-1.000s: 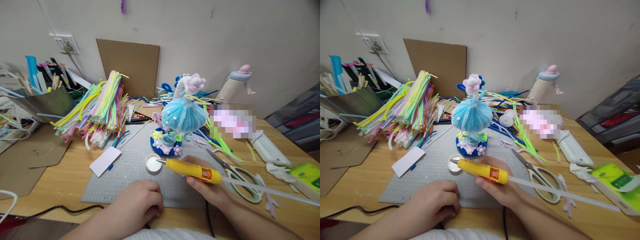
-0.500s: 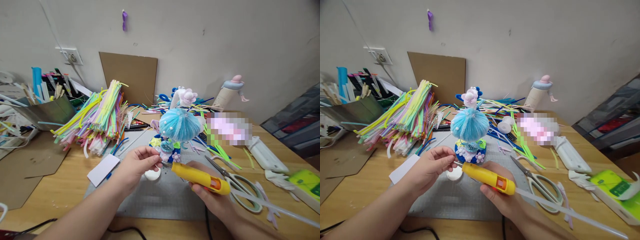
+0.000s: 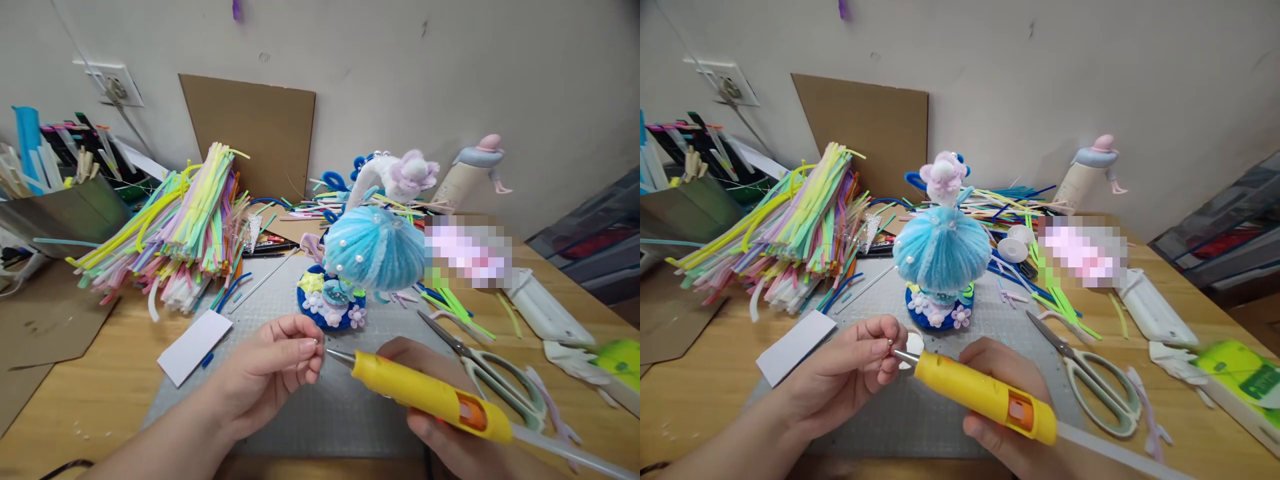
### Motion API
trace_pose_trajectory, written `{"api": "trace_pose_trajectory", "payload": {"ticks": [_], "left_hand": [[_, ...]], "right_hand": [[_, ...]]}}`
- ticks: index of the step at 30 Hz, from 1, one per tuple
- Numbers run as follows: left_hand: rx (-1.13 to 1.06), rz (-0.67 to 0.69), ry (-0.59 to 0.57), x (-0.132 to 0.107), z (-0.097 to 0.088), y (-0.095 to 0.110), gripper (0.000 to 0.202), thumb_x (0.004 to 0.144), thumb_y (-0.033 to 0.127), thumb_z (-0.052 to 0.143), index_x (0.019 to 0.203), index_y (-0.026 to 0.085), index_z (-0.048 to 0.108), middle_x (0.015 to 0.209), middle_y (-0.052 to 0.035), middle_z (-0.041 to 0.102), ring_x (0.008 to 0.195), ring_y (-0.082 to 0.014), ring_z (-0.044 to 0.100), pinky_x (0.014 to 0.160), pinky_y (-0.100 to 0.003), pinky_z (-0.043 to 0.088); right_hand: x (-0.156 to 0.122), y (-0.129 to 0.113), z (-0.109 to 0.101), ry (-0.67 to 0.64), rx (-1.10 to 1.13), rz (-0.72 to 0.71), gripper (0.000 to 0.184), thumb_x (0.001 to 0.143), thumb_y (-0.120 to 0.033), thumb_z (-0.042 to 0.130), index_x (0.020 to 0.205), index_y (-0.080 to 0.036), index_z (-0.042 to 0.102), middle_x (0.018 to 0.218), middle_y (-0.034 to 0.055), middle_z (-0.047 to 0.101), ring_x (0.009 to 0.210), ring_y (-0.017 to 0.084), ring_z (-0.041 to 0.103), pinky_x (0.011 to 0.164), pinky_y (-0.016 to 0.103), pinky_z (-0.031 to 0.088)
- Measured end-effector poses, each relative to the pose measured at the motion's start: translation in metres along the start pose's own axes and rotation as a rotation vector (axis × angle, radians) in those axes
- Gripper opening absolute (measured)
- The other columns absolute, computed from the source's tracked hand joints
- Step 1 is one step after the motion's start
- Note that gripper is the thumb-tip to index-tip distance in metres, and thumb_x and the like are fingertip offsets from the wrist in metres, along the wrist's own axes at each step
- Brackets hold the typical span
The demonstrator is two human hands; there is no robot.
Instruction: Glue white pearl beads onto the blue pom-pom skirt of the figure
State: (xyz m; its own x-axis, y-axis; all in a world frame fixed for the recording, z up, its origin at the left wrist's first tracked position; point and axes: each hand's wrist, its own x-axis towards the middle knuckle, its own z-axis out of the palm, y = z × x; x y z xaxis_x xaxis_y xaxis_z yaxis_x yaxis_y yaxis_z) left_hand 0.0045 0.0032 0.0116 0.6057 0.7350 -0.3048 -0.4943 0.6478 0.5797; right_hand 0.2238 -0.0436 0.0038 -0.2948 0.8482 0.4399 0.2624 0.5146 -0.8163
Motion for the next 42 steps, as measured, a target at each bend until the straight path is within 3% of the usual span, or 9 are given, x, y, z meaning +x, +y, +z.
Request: {"api": "trace_pose_trajectory", "payload": {"ticks": [9,19,28,35,42], "left_hand": [[-0.012,0.013,-0.093,-0.005,0.001,-0.001,0.010,0.074,0.008,0.074,0.081,0.014,0.070,0.073,-0.0015,0.068,0.059,-0.0056,0.065,0.057,-0.013,0.053],[0.019,0.025,-0.138,-0.006,0.001,-0.002,0.006,0.073,0.012,0.075,0.078,0.014,0.071,0.073,-0.0016,0.068,0.058,-0.0063,0.064,0.057,-0.016,0.053],[0.135,0.151,-0.049,-0.006,0.000,-0.008,0.012,0.062,0.016,0.084,0.065,0.019,0.073,0.072,0.0024,0.058,0.059,-0.0056,0.054,0.053,-0.016,0.041],[0.163,0.132,-0.042,-0.007,0.000,-0.012,0.013,0.059,0.023,0.087,0.063,0.022,0.074,0.069,0.0033,0.052,0.064,-0.0066,0.047,0.057,-0.019,0.032],[0.156,0.125,-0.033,-0.007,0.002,-0.013,0.014,0.058,0.025,0.087,0.061,0.023,0.074,0.067,0.0040,0.051,0.063,-0.0074,0.044,0.058,-0.022,0.029]], "right_hand": [[-0.006,-0.002,-0.003,-0.012,0.017,0.026,0.034,0.086,-0.062,0.050,0.091,-0.032,0.065,0.076,0.0009,0.065,0.067,0.019,0.065,0.057,0.030,0.051],[-0.005,-0.005,0.000,0.035,0.017,0.036,0.037,0.080,-0.068,0.055,0.082,-0.033,0.066,0.069,-0.0001,0.066,0.061,0.019,0.064,0.052,0.028,0.050],[-0.004,-0.004,0.001,0.017,0.042,0.032,0.038,0.081,-0.067,0.054,0.083,-0.031,0.066,0.066,0.0014,0.065,0.058,0.019,0.063,0.050,0.028,0.049],[-0.007,-0.006,0.007,0.020,0.011,0.074,0.045,0.080,-0.073,0.048,0.072,-0.030,0.060,0.057,-0.0019,0.059,0.047,0.016,0.055,0.042,0.027,0.041],[-0.005,-0.004,0.003,-0.010,-0.041,0.030,0.046,0.083,-0.072,0.044,0.072,-0.029,0.061,0.055,-0.0008,0.059,0.045,0.016,0.054,0.040,0.027,0.040]]}}
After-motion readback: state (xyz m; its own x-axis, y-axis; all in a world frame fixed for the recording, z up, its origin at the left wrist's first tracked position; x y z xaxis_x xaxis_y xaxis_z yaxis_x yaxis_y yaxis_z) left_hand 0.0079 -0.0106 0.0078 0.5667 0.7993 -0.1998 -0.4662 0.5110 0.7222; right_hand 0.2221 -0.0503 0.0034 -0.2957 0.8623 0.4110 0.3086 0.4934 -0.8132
